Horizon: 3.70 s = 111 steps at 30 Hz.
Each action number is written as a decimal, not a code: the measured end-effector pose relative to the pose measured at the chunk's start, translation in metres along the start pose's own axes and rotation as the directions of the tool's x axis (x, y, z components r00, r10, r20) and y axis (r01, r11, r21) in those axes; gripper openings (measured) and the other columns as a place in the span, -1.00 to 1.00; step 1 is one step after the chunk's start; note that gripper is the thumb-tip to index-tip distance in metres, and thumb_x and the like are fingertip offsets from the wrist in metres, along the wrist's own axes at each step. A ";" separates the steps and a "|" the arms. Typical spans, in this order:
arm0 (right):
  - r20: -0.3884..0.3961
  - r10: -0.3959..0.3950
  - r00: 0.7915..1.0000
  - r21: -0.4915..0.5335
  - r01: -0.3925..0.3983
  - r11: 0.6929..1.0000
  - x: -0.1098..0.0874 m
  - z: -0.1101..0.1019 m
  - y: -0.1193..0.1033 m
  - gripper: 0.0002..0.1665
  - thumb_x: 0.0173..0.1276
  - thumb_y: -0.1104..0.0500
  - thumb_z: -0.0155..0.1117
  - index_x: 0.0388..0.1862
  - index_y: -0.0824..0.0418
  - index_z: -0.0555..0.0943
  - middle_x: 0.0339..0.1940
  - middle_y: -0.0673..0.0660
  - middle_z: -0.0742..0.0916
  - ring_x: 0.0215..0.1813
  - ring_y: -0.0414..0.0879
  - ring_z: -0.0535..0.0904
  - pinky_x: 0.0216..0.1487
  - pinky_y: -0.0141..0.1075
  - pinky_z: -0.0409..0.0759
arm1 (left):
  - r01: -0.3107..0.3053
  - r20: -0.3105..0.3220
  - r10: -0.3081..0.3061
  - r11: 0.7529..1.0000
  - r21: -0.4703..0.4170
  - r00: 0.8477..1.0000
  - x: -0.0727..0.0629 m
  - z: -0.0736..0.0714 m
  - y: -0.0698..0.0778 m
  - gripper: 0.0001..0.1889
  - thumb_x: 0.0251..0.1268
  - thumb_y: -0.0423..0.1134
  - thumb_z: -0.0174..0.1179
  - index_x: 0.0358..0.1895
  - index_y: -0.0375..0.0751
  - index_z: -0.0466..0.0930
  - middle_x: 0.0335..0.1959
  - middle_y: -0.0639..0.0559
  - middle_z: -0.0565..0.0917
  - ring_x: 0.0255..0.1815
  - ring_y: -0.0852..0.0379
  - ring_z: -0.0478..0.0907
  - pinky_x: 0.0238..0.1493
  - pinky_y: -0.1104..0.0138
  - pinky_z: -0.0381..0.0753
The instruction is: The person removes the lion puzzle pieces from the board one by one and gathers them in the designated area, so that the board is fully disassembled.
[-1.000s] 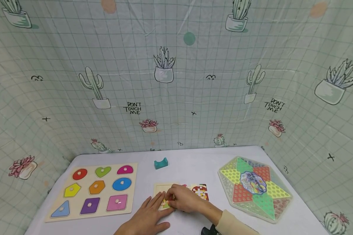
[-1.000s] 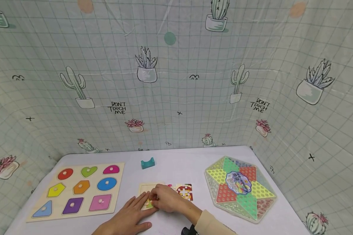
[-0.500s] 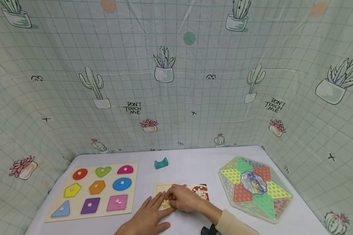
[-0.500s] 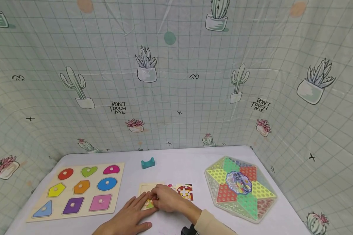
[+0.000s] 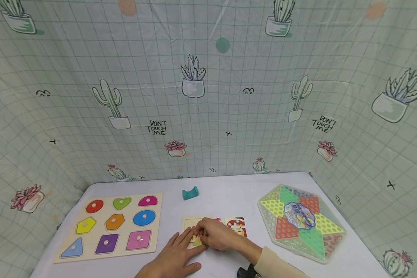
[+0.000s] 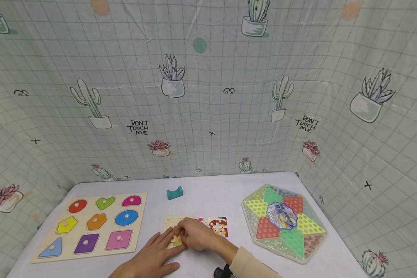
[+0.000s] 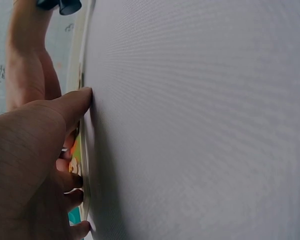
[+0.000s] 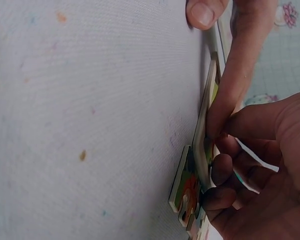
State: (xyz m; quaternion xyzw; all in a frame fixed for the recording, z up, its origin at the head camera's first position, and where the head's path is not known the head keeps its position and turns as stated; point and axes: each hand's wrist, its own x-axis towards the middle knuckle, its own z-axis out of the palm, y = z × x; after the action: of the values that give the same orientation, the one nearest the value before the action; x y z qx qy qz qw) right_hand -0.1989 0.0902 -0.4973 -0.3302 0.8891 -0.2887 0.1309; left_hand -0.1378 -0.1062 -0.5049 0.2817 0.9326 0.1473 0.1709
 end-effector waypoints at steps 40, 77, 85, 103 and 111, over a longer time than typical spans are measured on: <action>0.021 0.085 0.996 0.227 -0.087 0.970 -0.055 -0.055 0.044 -0.91 0.30 0.23 0.42 -0.30 0.06 0.67 -0.47 -0.11 0.67 -0.47 -0.29 0.52 -0.44 -0.42 0.50 | -0.008 -0.040 0.009 0.999 0.032 0.999 -0.004 -0.001 0.003 -0.40 0.36 0.29 0.13 0.47 0.49 0.32 0.61 -0.16 0.11 0.62 -0.14 -0.01 0.49 -0.24 0.05; 0.058 0.064 0.996 0.106 -0.070 0.992 -0.066 -0.049 0.056 -0.80 0.17 0.30 0.50 -0.39 0.05 0.64 -0.51 -0.18 0.58 -0.44 -0.38 0.42 -0.39 -0.45 0.44 | 0.020 -0.020 -0.020 1.000 0.016 1.000 -0.002 0.001 0.002 -0.39 0.34 0.31 0.12 0.46 0.55 0.30 0.63 -0.11 0.09 0.62 -0.13 -0.04 0.51 -0.25 0.00; 0.060 0.035 0.998 0.076 -0.039 0.996 -0.066 -0.050 0.054 -0.79 0.18 0.31 0.50 -0.33 0.03 0.66 -0.47 -0.20 0.59 -0.40 -0.39 0.44 -0.33 -0.45 0.47 | 0.006 -0.032 -0.005 1.000 0.026 0.999 -0.003 0.000 0.002 -0.39 0.36 0.31 0.11 0.47 0.53 0.30 0.63 -0.12 0.08 0.63 -0.13 -0.04 0.50 -0.25 0.02; 0.065 0.023 0.998 0.049 -0.027 0.998 -0.065 -0.049 0.054 -0.77 0.17 0.33 0.48 -0.33 0.03 0.66 -0.47 -0.22 0.58 -0.40 -0.41 0.44 -0.32 -0.46 0.48 | 0.005 -0.035 -0.004 0.999 0.038 0.999 -0.002 0.000 0.001 -0.39 0.35 0.32 0.11 0.47 0.54 0.29 0.62 -0.13 0.10 0.62 -0.13 -0.02 0.51 -0.23 0.03; 0.053 0.004 0.999 0.043 -0.006 0.999 -0.063 -0.049 0.052 -0.86 0.26 0.25 0.44 -0.32 0.04 0.66 -0.49 -0.23 0.57 -0.42 -0.41 0.42 -0.34 -0.47 0.46 | -0.015 -0.061 0.018 0.999 0.050 0.998 -0.004 0.001 0.000 -0.39 0.34 0.30 0.13 0.47 0.52 0.31 0.61 -0.15 0.13 0.61 -0.14 0.01 0.49 -0.22 0.07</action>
State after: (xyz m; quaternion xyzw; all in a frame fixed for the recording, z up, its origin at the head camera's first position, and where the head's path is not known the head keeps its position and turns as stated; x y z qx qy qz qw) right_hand -0.1996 0.1848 -0.4863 -0.3326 0.8796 -0.2988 0.1621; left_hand -0.1344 -0.1079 -0.5045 0.2890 0.9383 0.1343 0.1341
